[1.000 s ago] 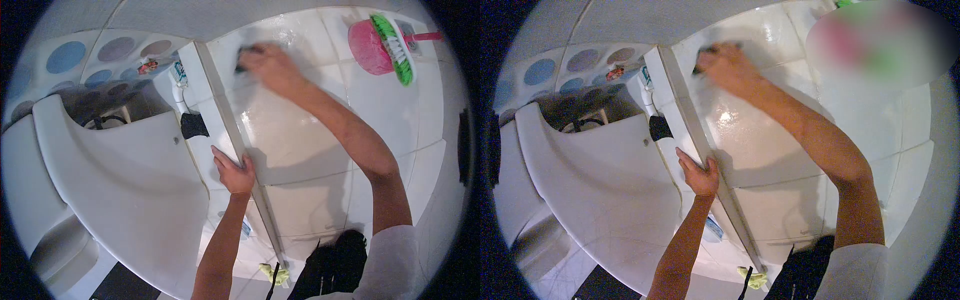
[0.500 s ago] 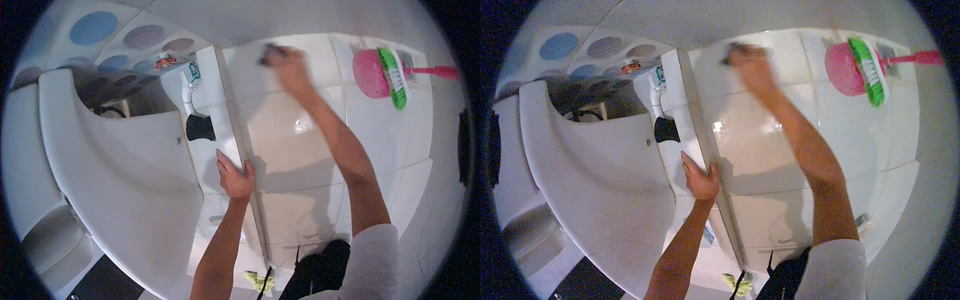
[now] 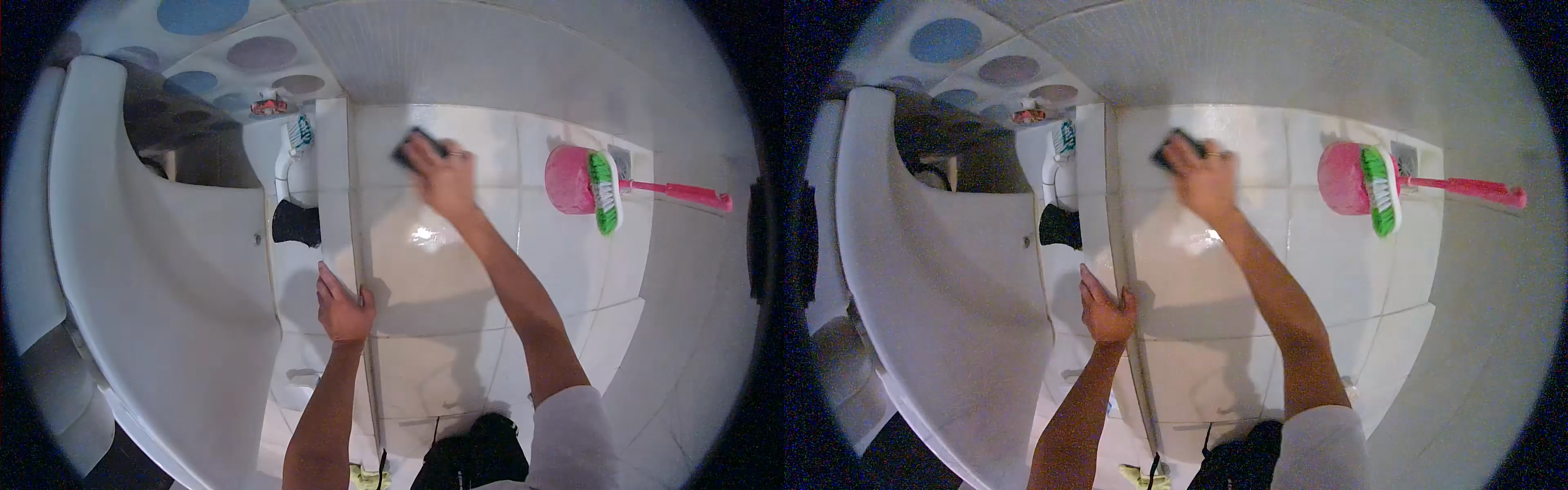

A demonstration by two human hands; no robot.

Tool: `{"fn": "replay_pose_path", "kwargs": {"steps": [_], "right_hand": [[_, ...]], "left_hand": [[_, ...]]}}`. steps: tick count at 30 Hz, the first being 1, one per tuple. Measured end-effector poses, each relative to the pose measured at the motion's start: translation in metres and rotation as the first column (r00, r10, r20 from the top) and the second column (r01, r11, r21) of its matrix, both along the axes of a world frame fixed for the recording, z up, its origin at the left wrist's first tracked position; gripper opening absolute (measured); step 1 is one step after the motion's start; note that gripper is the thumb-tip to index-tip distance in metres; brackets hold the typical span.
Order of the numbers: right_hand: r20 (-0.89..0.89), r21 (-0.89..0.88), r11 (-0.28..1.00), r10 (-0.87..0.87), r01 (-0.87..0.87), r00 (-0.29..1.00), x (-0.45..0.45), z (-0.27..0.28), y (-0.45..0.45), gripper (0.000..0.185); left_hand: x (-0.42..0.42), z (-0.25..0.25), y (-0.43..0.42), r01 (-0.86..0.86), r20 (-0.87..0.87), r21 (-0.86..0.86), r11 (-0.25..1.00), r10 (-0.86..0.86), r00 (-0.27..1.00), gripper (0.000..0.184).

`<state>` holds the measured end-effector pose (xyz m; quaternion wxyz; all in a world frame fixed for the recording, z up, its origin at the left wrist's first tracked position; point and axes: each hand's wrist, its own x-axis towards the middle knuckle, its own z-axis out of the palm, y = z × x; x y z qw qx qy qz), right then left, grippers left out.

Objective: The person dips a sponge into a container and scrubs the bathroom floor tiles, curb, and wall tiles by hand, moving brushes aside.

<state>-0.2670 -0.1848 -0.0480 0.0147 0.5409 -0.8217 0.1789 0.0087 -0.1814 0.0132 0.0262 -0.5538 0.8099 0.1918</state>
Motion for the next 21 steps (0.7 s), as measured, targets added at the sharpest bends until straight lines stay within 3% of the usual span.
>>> {"fn": "replay_pose_path", "kwargs": {"steps": [1,3,4,6,8,9,10,11,13,17,19,21], "right_hand": [[-0.030,0.065,0.994,-0.089,0.091,0.996,-0.018,0.001,0.019,0.049],[-0.195,-0.028,0.943,-0.330,0.331,0.924,-0.052,-0.013,0.041,0.044],[-0.197,-0.031,0.946,-0.323,0.323,0.926,-0.054,-0.019,0.027,0.044],[-0.336,-0.030,0.754,-0.626,0.656,0.704,-0.058,-0.032,-0.007,0.044],[-0.096,-0.120,0.859,-0.509,0.498,0.855,-0.023,-0.026,-0.055,0.033],[0.312,0.108,0.878,-0.476,0.467,0.822,0.006,-0.010,-0.072,0.026],[0.180,-0.029,0.971,-0.228,0.237,0.957,0.036,-0.004,-0.070,0.028],[0.013,-0.132,0.991,0.033,-0.031,0.999,0.055,0.000,-0.069,0.035],[-0.051,-0.152,0.979,0.131,-0.138,0.990,0.031,-0.005,-0.056,0.043],[-0.075,-0.120,0.989,0.082,-0.090,0.994,0.014,-0.014,-0.095,0.041],[-0.178,-0.003,1.000,0.030,-0.031,0.984,0.018,-0.012,-0.108,0.041],[-0.069,0.080,0.997,-0.010,0.016,0.998,0.032,0.001,-0.094,0.041]], "left_hand": [[0.001,0.000,0.000,0.007,-0.009,-0.007,1.000,-0.007,1.000,0.092],[0.001,0.001,-0.001,0.022,-0.024,-0.027,0.999,-0.023,0.999,0.092],[0.003,0.001,-0.001,0.040,-0.026,-0.042,0.998,-0.041,0.999,0.091],[0.003,-0.001,-0.002,0.023,-0.030,-0.033,0.999,-0.024,0.999,0.091],[0.003,-0.001,0.001,0.020,-0.032,-0.024,1.000,-0.020,0.999,0.091],[0.002,-0.001,0.001,0.016,-0.028,-0.017,1.000,-0.016,0.999,0.090],[0.002,0.000,-0.001,0.010,-0.022,-0.012,1.000,-0.010,1.000,0.090],[0.000,0.000,-0.002,0.005,-0.023,-0.020,1.000,-0.005,1.000,0.090],[0.000,0.005,-0.002,-0.010,-0.033,0.002,1.000,0.010,0.999,0.090],[0.003,0.000,-0.001,0.007,-0.044,-0.015,1.000,-0.007,0.999,0.090],[0.002,-0.001,-0.002,0.014,-0.079,-0.054,0.998,-0.018,0.997,0.090],[0.002,0.001,-0.001,0.010,-0.064,-0.040,0.999,-0.012,0.998,0.090]]}}
